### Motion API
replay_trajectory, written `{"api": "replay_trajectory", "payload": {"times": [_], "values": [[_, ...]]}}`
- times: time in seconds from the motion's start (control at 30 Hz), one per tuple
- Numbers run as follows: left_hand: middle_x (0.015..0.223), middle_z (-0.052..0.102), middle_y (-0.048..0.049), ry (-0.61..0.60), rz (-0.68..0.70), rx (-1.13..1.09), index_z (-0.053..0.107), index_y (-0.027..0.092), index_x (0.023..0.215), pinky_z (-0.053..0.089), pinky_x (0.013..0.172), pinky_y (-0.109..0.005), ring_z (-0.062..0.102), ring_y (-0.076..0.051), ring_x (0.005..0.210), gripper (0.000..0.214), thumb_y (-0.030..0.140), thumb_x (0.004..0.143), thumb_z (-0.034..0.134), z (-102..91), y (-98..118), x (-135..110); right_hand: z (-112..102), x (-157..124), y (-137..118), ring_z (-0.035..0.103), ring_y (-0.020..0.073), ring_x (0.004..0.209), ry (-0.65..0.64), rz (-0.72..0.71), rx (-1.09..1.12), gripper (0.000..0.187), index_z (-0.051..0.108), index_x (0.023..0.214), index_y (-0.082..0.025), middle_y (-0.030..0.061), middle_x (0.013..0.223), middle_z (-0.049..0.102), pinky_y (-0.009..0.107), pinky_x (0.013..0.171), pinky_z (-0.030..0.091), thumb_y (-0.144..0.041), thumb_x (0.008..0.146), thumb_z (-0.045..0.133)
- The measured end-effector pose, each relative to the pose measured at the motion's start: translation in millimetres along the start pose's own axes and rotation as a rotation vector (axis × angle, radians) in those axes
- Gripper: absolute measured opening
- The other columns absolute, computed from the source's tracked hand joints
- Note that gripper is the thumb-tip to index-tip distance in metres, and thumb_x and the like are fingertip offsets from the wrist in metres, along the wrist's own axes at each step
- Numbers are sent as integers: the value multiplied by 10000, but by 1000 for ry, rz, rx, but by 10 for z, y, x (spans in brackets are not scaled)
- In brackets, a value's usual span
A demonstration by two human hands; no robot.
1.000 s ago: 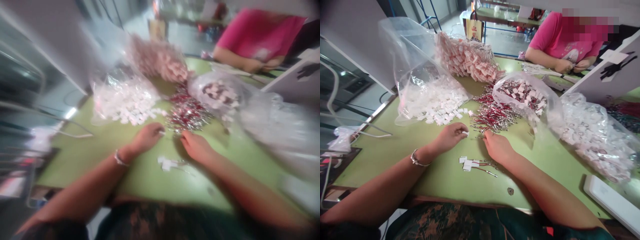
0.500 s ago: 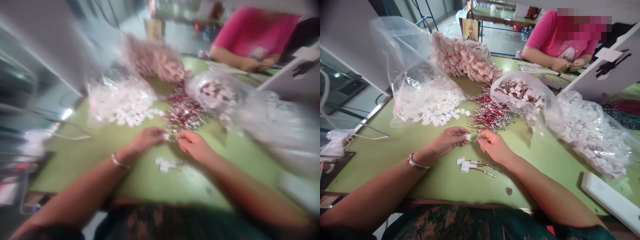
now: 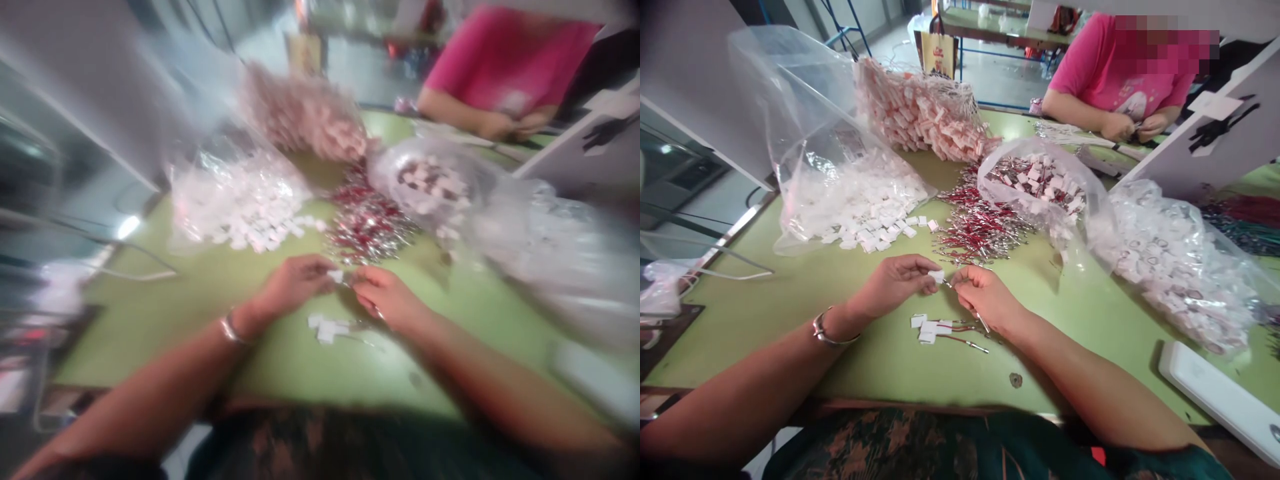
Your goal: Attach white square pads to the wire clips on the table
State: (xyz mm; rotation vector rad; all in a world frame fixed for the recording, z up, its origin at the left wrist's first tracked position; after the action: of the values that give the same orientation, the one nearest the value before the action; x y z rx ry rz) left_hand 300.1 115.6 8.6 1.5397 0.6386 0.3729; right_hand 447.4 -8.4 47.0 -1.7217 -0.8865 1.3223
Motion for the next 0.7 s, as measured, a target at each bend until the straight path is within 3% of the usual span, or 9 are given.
{"api": "replay_trajectory", "payload": {"times": [0.13,0.3,0.43,0.57,0.7], "values": [[707,716,-43,-74,32,2,681,156,1022,550,602,-266,661,-132,614,274,342,821,689,-19,9,2,3,7,4,347,80,412,-59,11,-5,138,572,929,-177,-94,477,409,218,434,254,-217,837,478],[772,731,-55,-71,97,148,706,171,1013,568,683,-279,680,-143,685,259,346,823,681,-43,11,-9,-34,16,16,372,79,451,-109,32,-227,205,541,674,-183,-59,502,476,222,465,283,-290,848,527],[832,738,-54,-96,217,320,725,196,999,556,708,-259,686,-143,748,218,331,847,646,-29,70,-44,-56,36,13,375,85,477,-156,29,-301,183,551,665,-184,-63,519,458,221,472,284,-280,821,547],[811,737,-49,-183,117,262,720,187,986,552,667,-252,682,-141,709,211,310,821,669,29,53,-61,-60,55,-33,414,87,535,-116,-118,-418,139,557,650,-178,-50,578,492,213,512,320,-215,784,552],[717,719,-49,-158,-26,101,688,158,1006,544,601,-263,668,-143,621,252,312,806,687,76,-36,-44,-52,60,-11,427,94,503,-66,-71,-403,185,572,678,-185,-52,551,502,215,488,326,-278,834,536]]}}
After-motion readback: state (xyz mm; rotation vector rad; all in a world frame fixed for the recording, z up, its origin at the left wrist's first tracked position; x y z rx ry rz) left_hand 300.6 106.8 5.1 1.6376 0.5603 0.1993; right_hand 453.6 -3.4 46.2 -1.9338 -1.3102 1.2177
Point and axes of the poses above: each hand's wrist, its own x-axis towards the middle knuckle, its own z-axis out of the palm, y = z × x, the point moved 2 cm from there along x, towards the middle knuckle
